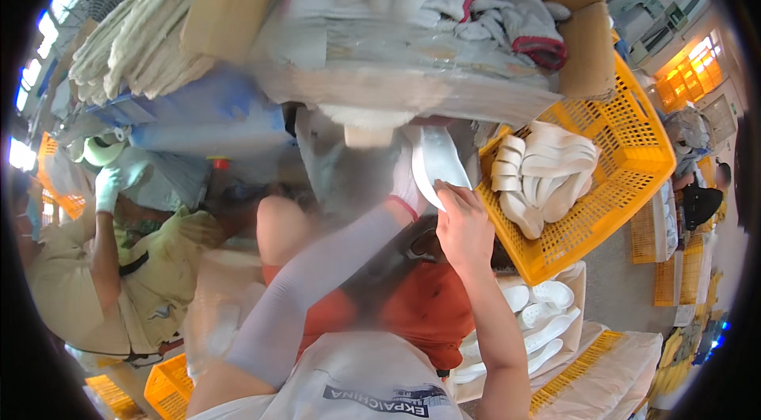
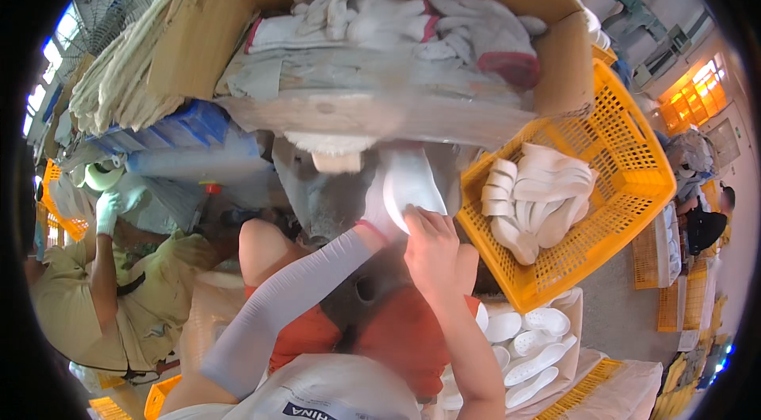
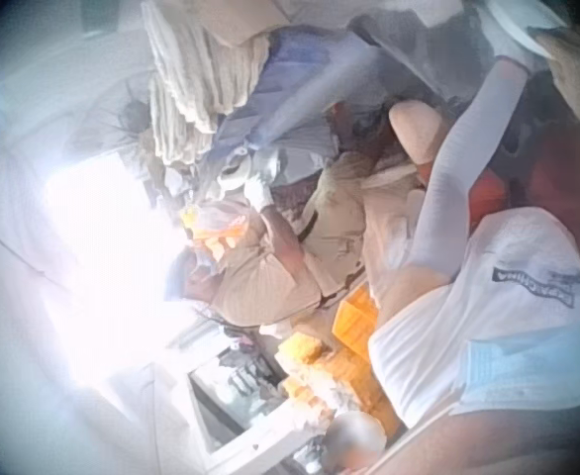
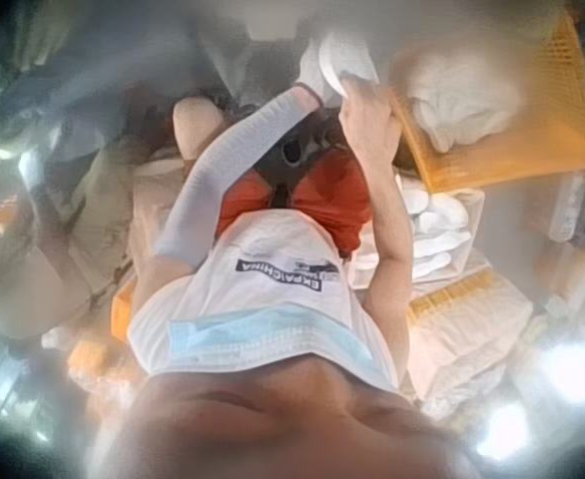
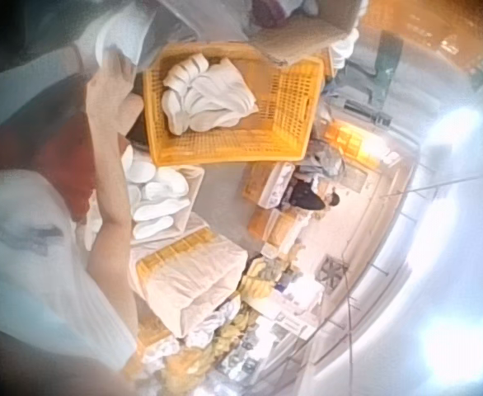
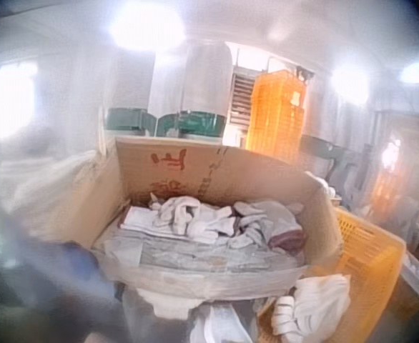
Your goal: The person sits on the floor and repeatedly rubs white shoe insoles against a rotating grinding wheel to smooth their surfaces. After each insole is treated, it is placed into a yellow basket. The process is repeated for multiple insoles.
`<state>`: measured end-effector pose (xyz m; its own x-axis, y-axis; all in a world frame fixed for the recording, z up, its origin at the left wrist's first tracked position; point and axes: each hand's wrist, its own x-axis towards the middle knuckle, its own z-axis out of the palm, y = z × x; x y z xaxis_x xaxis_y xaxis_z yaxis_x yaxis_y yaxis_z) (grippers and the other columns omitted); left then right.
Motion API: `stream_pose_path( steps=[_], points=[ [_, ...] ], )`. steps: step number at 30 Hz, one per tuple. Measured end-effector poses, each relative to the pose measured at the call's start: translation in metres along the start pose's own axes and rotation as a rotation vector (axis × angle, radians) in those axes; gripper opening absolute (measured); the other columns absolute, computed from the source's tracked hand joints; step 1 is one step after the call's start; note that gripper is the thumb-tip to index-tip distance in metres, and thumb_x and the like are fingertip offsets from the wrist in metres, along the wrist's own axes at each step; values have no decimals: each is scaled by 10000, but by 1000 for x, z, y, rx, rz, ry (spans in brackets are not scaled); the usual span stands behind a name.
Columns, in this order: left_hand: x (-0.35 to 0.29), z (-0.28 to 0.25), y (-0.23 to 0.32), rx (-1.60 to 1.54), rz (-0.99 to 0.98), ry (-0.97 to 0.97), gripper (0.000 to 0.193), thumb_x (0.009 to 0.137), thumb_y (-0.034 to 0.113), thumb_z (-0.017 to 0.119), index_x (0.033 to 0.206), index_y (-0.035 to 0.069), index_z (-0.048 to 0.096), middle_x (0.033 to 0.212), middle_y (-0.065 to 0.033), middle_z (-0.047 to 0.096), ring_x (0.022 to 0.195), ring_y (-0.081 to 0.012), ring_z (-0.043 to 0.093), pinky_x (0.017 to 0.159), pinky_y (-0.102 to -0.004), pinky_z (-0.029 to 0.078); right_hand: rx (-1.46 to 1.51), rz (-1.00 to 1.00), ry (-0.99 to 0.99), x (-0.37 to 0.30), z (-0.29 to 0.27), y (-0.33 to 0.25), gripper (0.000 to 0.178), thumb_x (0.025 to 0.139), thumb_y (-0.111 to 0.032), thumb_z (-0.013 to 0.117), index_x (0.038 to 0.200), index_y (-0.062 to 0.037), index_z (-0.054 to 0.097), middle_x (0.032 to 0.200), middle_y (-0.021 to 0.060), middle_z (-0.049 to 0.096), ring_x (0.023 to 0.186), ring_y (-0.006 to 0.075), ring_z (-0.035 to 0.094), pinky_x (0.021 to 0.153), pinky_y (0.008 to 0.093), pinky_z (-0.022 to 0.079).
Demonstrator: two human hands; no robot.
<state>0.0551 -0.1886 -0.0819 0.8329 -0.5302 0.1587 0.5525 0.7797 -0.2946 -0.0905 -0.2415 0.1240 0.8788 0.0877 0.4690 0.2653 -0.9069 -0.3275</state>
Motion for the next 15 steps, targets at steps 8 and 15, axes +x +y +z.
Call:
stream_pose_path(
  steps=[8,15],
  points=[
    [-47,71,-17,1688,357,45,288,1078,262,458,1260,89,599,1119,-100,659,1069,-260,633,955,-391,524,59,102,11,-27,-3,-3,277,869,7,698,1144,-23,695,875,186,661,818,408,651,720,494,521],
    [-87,93,67,1608,334,201,197,1086,202,450,1096,67,592,929,-138,653,818,-318,669,729,-508,580,520,48,9,-41,44,-52,96,926,-40,711,969,17,647,798,190,606,734,373,618,643,442,476]
  ],
)
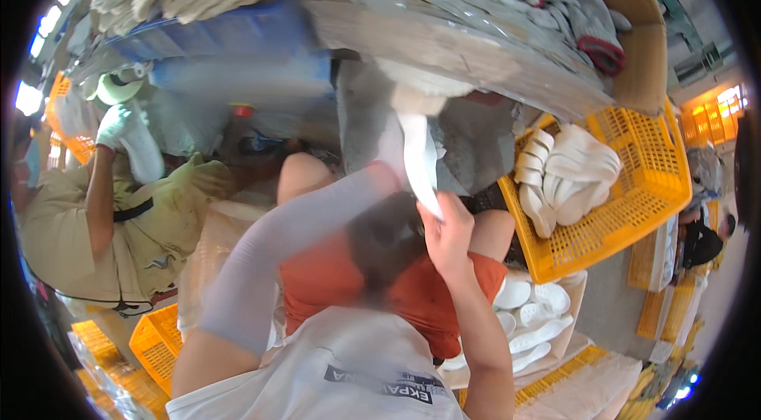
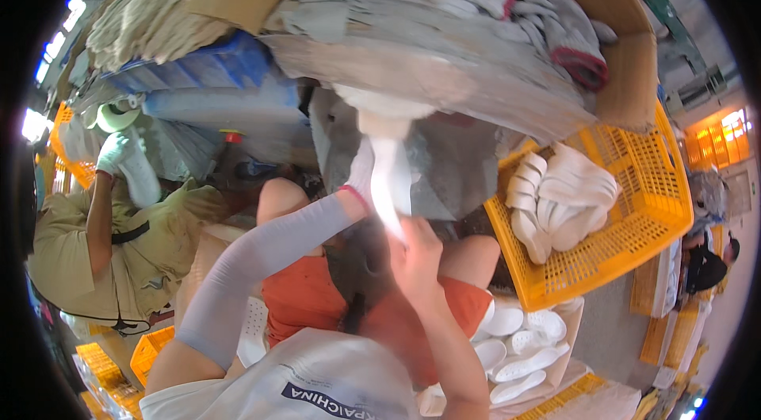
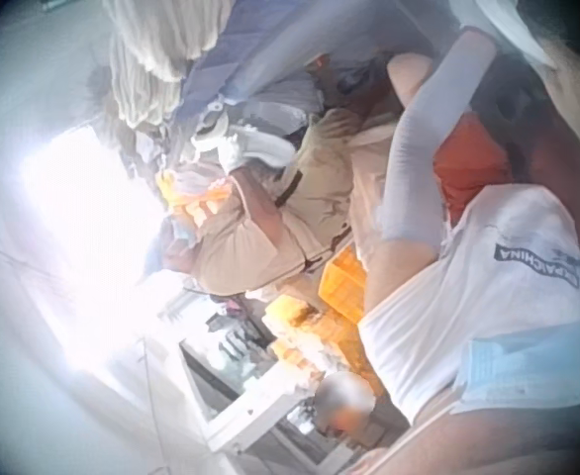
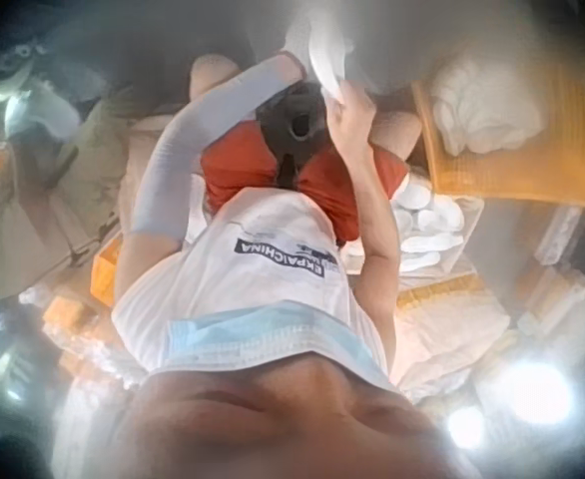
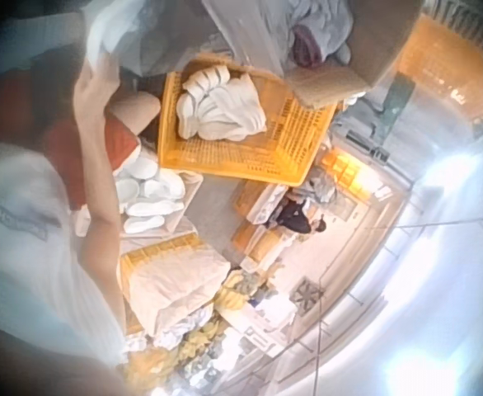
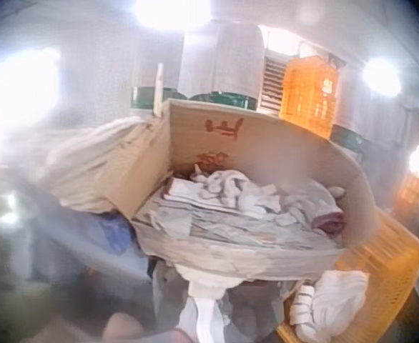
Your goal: The person sits on the floor and repeatedly rubs white shoe insoles against a rotating grinding wheel to smooth their surfaces. After each insole is treated, it is placed into a yellow basket. The process is repeated for multiple insoles.
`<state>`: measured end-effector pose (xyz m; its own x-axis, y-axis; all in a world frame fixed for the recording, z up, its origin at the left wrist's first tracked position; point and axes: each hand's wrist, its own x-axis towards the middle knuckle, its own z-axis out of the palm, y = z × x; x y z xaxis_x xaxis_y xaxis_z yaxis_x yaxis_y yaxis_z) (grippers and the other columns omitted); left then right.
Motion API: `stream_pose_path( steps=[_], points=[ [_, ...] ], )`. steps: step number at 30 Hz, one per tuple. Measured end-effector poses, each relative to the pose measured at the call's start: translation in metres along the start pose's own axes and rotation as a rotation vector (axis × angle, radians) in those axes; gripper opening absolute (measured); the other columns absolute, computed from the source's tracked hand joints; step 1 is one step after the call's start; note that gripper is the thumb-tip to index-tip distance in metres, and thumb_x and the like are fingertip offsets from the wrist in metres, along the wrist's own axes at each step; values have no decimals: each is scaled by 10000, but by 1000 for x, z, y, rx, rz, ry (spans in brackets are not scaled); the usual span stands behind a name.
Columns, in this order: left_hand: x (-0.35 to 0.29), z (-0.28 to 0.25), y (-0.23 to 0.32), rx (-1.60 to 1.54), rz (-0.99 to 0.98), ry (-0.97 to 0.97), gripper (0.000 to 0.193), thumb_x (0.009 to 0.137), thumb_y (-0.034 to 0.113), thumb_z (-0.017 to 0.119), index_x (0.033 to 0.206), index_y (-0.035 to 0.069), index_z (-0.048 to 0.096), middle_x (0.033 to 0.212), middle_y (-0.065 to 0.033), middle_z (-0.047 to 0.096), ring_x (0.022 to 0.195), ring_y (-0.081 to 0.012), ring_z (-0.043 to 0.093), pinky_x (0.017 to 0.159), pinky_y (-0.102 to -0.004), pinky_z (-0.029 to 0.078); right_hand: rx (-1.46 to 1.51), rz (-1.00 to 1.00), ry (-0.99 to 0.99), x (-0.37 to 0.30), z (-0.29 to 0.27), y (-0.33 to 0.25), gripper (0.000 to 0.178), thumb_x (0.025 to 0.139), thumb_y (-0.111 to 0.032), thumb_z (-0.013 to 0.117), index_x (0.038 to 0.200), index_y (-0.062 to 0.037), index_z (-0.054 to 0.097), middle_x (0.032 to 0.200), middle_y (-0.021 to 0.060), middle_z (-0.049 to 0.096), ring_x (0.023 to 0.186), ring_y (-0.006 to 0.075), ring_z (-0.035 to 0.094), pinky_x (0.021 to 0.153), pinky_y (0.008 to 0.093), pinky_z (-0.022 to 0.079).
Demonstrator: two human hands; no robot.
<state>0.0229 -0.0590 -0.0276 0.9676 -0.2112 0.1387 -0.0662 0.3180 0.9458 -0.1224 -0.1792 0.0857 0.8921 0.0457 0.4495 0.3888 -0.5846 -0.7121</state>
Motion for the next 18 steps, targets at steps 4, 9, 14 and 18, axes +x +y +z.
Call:
stream_pose_path(
  steps=[4,9,14,18],
  points=[
    [17,-8,-9,-163,-85,-48,288,1085,281,414,1021,73,603,855,-139,634,702,-287,611,647,-455,536,-90,72,23,36,31,0,211,969,-106,689,871,19,550,755,220,559,643,400,563,590,431,456],
    [-37,28,18,-161,-3,111,546,1078,563,414,1155,50,585,919,-167,676,794,-346,675,742,-528,579,-87,-118,-8,-12,4,-34,294,901,-19,688,1194,-8,702,948,199,706,835,386,676,746,464,543],
    [-13,45,-1,-1443,-562,185,750,1022,737,388,1265,62,609,1045,-179,680,928,-451,660,831,-630,573,-464,-32,-189,-2,-6,-39,170,930,-81,712,1076,-11,658,875,207,653,802,431,652,672,516,500],
    [29,40,-61,-1430,-300,-65,668,1048,644,369,1165,68,687,1038,-190,710,946,-435,663,823,-556,540,-563,-88,-128,48,14,-22,158,912,-22,686,1065,4,654,886,227,671,803,440,671,683,497,535]
  ],
)
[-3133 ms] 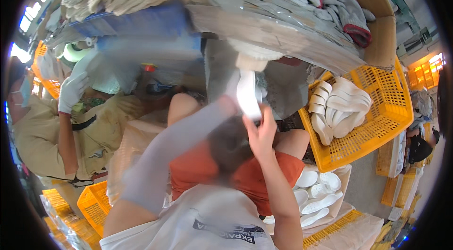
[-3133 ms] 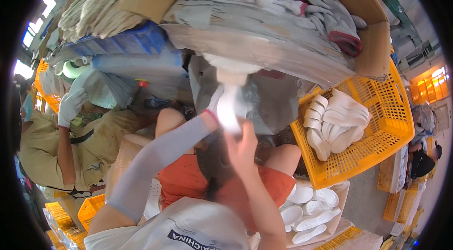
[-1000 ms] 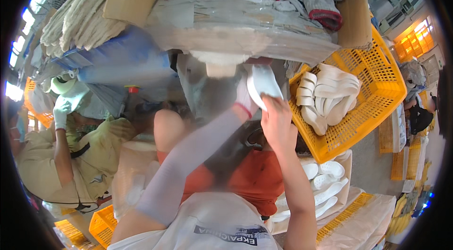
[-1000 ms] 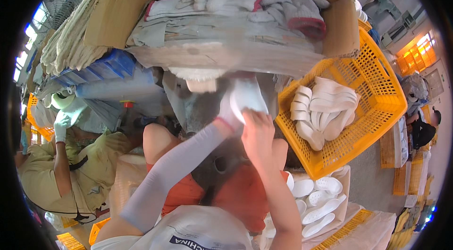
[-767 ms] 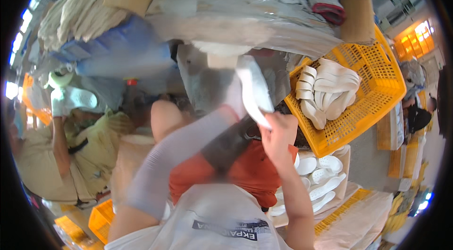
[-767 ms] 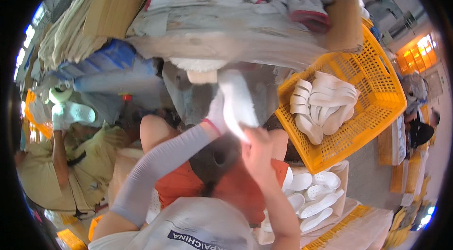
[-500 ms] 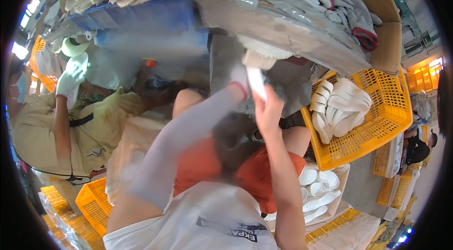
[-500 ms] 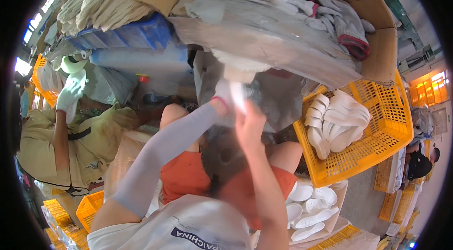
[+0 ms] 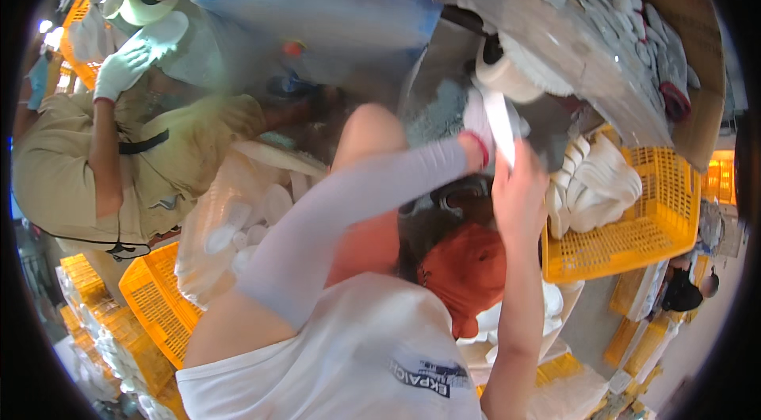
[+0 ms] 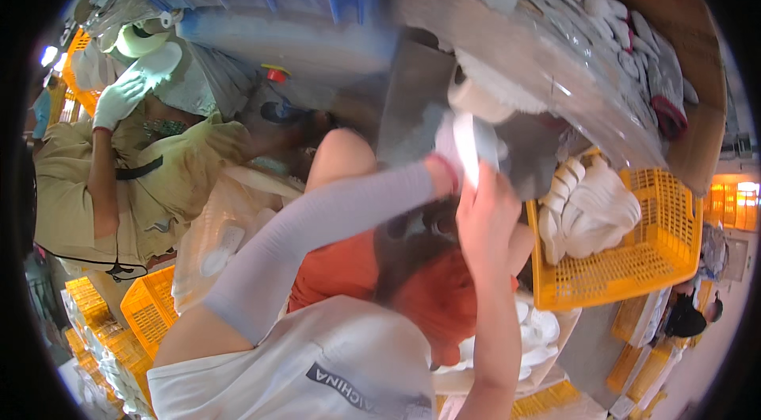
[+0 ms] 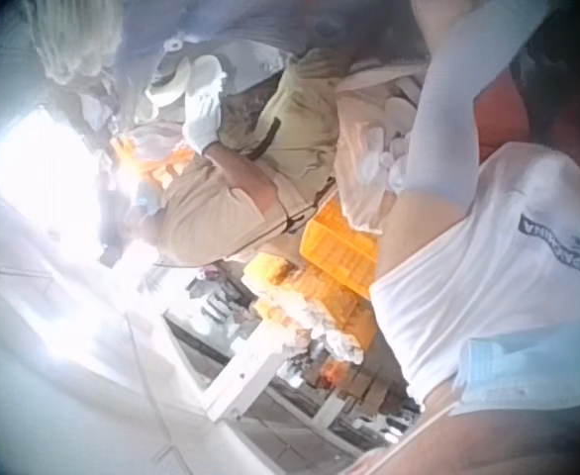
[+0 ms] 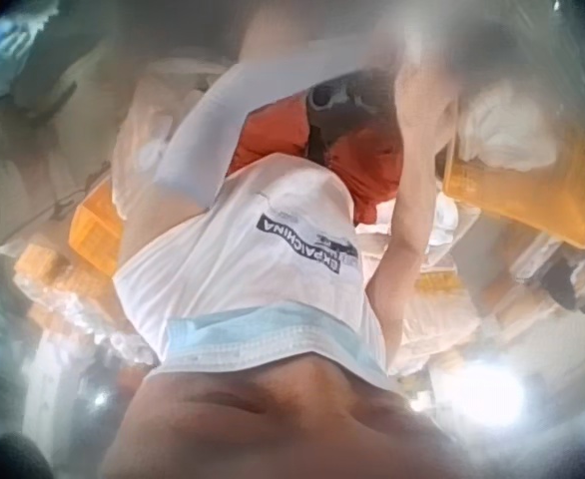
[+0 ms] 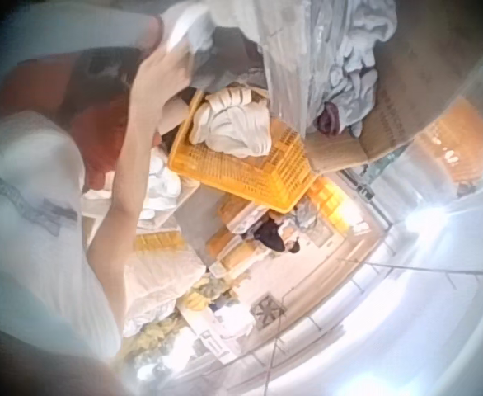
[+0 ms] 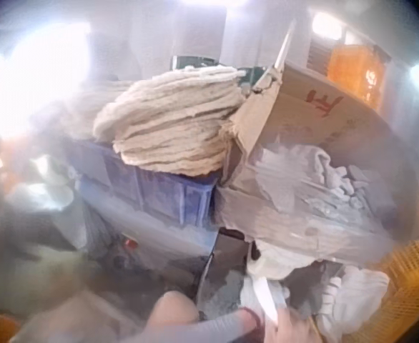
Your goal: The person sits on the floor and repeatedly rubs white shoe insoles against a rotating grinding wheel to smooth their surfaces. After each insole is treated, it is placed into a yellow basket. The process is repeated for multiple insoles.
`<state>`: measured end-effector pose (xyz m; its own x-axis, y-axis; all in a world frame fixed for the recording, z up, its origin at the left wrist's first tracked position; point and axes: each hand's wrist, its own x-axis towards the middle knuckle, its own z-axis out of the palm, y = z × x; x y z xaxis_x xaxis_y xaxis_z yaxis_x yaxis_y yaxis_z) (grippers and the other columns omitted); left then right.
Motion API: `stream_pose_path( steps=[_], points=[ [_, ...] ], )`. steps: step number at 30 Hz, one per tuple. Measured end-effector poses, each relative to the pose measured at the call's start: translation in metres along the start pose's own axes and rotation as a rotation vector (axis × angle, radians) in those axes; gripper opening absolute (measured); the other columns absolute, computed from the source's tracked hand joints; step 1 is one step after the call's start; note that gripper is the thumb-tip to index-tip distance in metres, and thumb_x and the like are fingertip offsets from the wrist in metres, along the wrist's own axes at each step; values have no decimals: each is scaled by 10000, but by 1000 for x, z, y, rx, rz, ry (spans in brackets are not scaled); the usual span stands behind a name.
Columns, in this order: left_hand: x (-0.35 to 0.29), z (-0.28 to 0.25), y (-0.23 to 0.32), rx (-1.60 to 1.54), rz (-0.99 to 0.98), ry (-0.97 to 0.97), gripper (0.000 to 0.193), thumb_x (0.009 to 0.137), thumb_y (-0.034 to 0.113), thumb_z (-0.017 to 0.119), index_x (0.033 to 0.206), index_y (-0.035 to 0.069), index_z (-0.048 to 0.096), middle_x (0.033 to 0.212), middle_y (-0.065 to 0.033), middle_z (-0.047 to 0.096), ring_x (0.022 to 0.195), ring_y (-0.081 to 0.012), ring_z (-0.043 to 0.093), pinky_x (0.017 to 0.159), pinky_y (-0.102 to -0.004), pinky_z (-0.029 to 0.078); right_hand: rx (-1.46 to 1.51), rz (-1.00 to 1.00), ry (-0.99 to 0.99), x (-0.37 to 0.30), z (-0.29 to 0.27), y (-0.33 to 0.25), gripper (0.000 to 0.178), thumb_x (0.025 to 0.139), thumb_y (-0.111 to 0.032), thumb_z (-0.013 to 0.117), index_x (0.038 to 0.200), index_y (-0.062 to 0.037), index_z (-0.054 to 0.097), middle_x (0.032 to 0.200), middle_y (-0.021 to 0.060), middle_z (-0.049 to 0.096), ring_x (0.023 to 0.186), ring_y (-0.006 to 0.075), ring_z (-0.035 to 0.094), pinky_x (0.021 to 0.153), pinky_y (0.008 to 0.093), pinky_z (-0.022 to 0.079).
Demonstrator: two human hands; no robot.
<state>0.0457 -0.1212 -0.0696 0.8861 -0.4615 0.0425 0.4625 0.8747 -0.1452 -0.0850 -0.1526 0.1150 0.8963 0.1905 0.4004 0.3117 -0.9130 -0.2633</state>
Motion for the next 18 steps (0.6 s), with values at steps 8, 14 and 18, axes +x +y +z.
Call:
stream_pose_path(
  steps=[8,14,18],
  points=[
    [-23,-14,52,1138,167,792,639,1080,519,371,1165,-46,656,1018,-201,737,923,-355,712,819,-427,532,393,293,239,27,79,10,188,931,-114,753,1025,26,672,818,256,710,773,438,720,666,458,556],
    [-21,1,47,977,125,476,525,1068,440,456,1179,-32,658,1032,-172,738,925,-301,715,819,-413,552,205,323,258,33,95,9,234,924,-166,729,1048,5,630,773,240,685,719,440,687,647,500,550],
    [6,5,64,895,40,376,453,1060,387,513,1189,-23,659,1041,-152,739,926,-264,718,819,-403,565,449,286,-13,36,77,18,448,895,-212,789,1223,34,609,1116,265,706,1035,387,709,849,464,563]
  ],
)
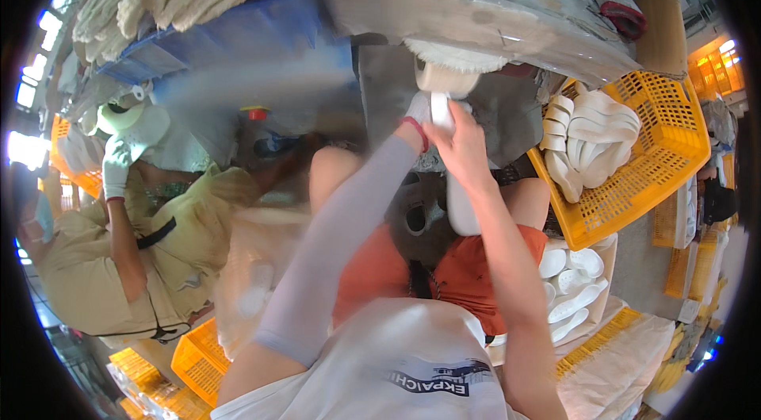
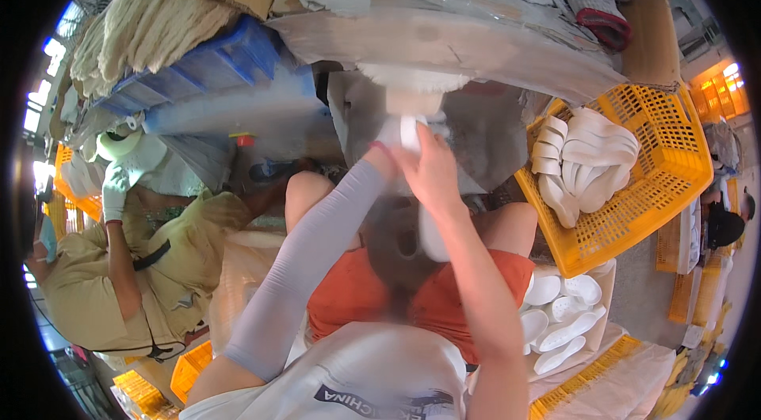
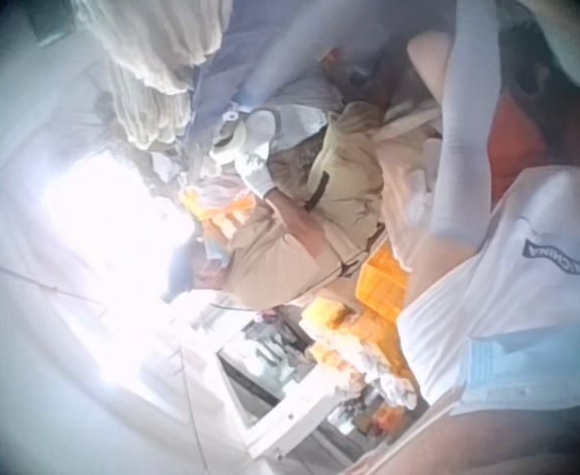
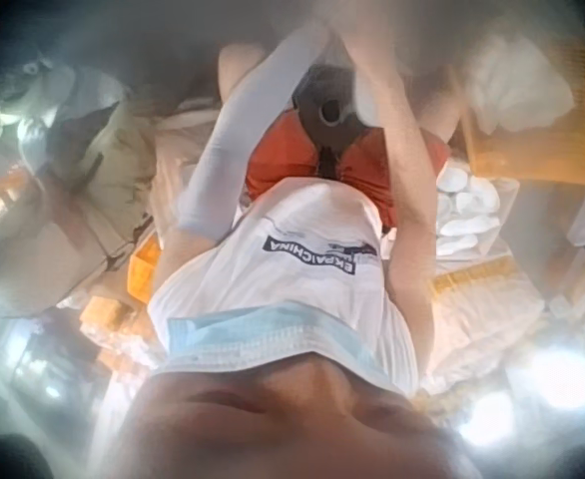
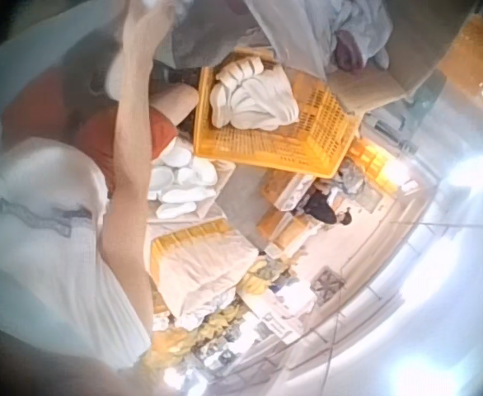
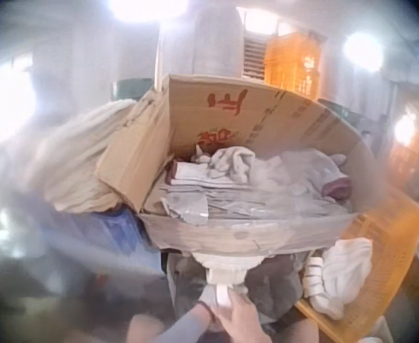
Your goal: The person sits on the floor and repeatedly rubs white shoe insoles against a rotating grinding wheel to smooth their surfaces. After each insole is treated, it is placed into a yellow basket. The process is repeated for multiple insoles.
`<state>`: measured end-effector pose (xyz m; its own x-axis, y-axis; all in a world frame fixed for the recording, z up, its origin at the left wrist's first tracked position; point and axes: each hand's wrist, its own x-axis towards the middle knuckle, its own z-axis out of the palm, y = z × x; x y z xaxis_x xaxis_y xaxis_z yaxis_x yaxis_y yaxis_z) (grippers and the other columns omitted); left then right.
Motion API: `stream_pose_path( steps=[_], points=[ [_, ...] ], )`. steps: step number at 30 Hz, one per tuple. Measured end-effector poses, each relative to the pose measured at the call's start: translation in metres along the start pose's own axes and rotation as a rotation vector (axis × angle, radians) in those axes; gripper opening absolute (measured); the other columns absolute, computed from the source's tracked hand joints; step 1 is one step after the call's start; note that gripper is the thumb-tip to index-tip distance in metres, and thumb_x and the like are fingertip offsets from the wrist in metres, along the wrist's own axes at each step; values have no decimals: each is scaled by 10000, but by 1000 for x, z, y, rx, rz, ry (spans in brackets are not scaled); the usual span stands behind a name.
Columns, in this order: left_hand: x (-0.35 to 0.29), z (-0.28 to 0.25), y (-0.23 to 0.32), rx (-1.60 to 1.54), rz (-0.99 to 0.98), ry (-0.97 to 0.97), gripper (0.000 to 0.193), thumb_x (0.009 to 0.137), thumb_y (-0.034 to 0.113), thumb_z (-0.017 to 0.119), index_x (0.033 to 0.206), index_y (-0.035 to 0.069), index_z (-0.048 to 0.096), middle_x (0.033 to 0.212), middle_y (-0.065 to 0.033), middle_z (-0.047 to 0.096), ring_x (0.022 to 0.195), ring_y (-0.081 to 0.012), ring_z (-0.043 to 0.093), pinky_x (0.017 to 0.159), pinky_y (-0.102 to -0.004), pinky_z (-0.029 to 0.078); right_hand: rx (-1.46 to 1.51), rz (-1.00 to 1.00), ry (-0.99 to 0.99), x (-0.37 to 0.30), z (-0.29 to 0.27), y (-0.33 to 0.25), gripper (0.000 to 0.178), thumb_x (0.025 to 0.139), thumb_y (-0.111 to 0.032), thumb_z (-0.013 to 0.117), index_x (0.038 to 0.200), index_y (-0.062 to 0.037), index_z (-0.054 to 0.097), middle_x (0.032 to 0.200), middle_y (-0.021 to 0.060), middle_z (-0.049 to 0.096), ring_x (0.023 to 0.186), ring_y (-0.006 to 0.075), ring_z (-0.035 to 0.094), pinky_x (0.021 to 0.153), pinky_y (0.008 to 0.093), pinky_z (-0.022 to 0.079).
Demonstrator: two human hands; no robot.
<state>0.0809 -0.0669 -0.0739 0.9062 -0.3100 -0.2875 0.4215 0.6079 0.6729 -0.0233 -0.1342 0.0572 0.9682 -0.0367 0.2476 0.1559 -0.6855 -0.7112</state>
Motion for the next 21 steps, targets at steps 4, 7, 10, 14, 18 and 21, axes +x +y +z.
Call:
stream_pose_path(
  steps=[4,7,10,14,18,21],
  points=[
    [-19,14,25,71,7,41,387,1052,334,570,1198,-14,660,1050,-133,740,926,-228,720,819,-393,578,555,363,-391,-2,-38,2,612,825,-131,830,1347,48,565,1242,170,690,1139,203,661,984,353,531],
    [-93,35,36,203,91,225,343,1046,294,612,1205,-6,661,1057,-118,741,927,-201,722,819,-386,588,302,123,-361,-32,-61,9,551,822,-106,820,1301,41,589,1114,125,724,1061,182,679,958,334,535],
    [-167,45,52,321,159,138,378,976,229,738,1259,-4,645,1089,-129,741,970,-192,722,856,-368,594,574,384,-223,-71,-55,37,461,1025,-267,682,1362,31,580,1213,130,708,1123,181,658,981,347,525],
    [-191,75,76,999,345,-6,452,935,287,775,1263,8,638,1077,-120,741,970,-222,721,863,-389,585,1316,745,-193,-75,12,74,600,1136,-464,434,1432,40,567,1351,124,646,1183,192,619,1024,342,496],
    [-187,93,102,1017,80,113,381,920,316,757,1173,37,700,1066,-137,729,1002,-238,693,908,-383,555,1278,665,-21,-52,72,66,606,1126,-463,455,1455,40,536,1333,135,656,1157,198,635,993,357,516],
    [-218,70,93,1163,161,110,306,965,300,705,1157,61,717,1024,-145,727,930,-231,703,844,-372,566,1018,603,18,-79,57,44,598,1108,-427,504,1486,37,495,1314,148,668,1134,204,651,960,371,535]
  ],
)
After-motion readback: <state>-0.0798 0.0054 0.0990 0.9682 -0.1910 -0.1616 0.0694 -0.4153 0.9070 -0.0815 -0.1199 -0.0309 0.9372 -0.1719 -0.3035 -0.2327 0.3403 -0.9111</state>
